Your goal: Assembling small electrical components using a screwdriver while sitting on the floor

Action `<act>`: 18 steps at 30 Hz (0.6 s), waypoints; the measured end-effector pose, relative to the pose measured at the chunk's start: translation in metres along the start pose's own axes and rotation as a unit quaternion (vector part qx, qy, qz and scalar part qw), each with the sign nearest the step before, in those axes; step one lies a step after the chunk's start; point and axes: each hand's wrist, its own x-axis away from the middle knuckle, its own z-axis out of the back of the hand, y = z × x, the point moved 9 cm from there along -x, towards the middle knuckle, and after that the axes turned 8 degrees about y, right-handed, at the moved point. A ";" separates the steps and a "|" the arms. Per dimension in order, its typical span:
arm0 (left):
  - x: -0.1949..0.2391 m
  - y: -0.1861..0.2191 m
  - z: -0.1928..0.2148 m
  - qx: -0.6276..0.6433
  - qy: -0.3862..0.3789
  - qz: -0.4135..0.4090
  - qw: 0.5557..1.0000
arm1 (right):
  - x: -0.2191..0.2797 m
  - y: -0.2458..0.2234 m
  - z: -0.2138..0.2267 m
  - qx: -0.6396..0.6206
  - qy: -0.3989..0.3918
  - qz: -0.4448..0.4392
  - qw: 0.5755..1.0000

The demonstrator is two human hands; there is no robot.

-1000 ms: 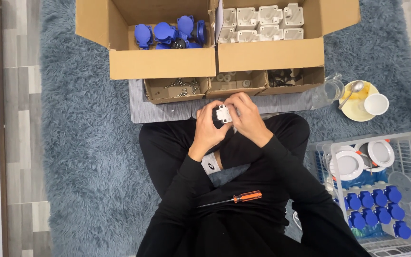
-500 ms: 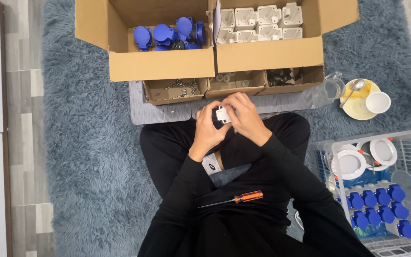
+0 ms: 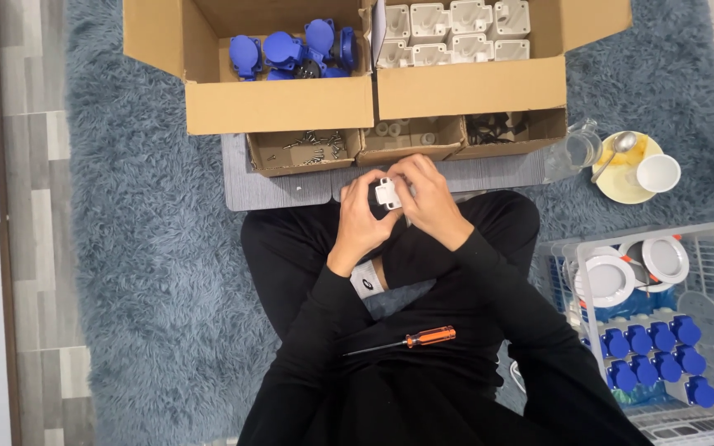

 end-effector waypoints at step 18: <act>0.001 0.000 0.001 0.008 -0.008 0.007 1.000 | 0.006 0.007 0.000 0.009 0.011 0.003 1.000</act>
